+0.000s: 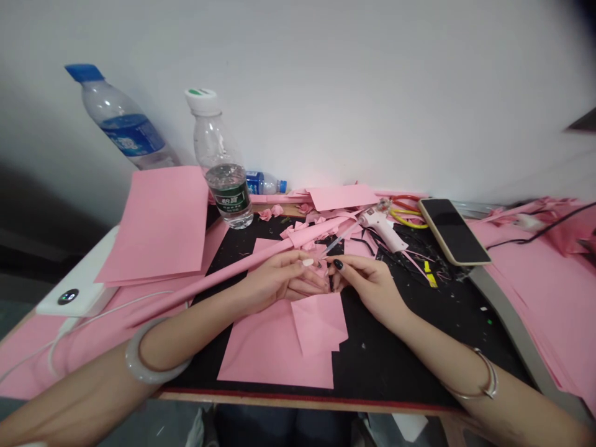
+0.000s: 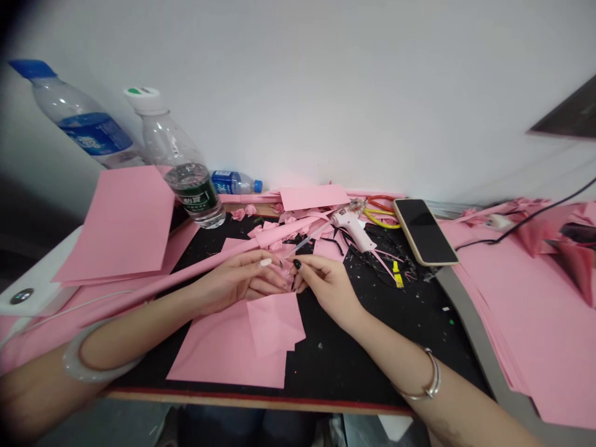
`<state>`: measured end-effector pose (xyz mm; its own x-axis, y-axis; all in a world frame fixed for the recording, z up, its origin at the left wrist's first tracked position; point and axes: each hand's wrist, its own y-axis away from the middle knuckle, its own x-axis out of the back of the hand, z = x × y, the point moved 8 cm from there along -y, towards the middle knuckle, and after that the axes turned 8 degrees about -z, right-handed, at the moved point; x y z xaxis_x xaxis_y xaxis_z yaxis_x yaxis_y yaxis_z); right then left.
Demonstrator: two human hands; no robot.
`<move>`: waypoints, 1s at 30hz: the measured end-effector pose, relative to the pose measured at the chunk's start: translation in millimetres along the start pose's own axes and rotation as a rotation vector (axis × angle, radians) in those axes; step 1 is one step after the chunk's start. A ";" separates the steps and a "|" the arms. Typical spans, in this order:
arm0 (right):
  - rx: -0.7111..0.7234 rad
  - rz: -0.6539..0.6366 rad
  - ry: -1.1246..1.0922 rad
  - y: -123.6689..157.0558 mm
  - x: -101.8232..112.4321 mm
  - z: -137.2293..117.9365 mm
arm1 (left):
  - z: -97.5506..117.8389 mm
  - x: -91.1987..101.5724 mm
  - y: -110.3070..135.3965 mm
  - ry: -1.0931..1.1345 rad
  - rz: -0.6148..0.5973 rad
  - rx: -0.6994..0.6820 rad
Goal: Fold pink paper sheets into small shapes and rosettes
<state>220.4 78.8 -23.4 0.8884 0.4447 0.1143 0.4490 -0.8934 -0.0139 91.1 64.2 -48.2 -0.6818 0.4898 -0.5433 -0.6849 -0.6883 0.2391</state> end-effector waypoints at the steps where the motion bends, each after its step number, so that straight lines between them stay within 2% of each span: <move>1: 0.025 -0.013 0.031 0.3 -1.4 -3.6 | 0.2 -0.4 0.6 -0.008 0.001 -0.002; 5: 0.105 -0.165 0.276 4.4 -16.8 -13.7 | -0.4 2.9 1.8 0.002 0.049 0.011; 8: 0.071 -0.197 0.365 6.1 -22.5 -10.3 | -0.2 3.7 0.6 0.028 0.054 0.009; 11: 0.034 -0.154 0.245 4.4 -18.9 -5.2 | 3.5 3.9 -0.6 0.057 0.058 -0.045; 15: 0.010 0.053 0.023 2.0 0.9 -1.4 | 9.5 5.3 -1.0 0.089 0.079 -0.146; 17: 0.014 0.101 -0.059 1.6 5.2 -1.2 | 8.6 3.0 -2.1 0.079 0.040 -0.146; 22: 0.001 0.096 -0.124 1.5 2.6 -0.1 | -1.2 -3.3 -3.4 -0.105 -0.040 -0.025; 30: 0.023 -0.002 0.104 2.8 -7.1 -4.8 | -5.5 -10.4 -1.3 -0.352 -0.049 0.076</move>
<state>214.9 72.9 -19.5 0.8734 0.4361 0.2166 0.4536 -0.8905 -0.0359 100.4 57.0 -47.3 -0.6853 0.6846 -0.2483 -0.7271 -0.6240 0.2863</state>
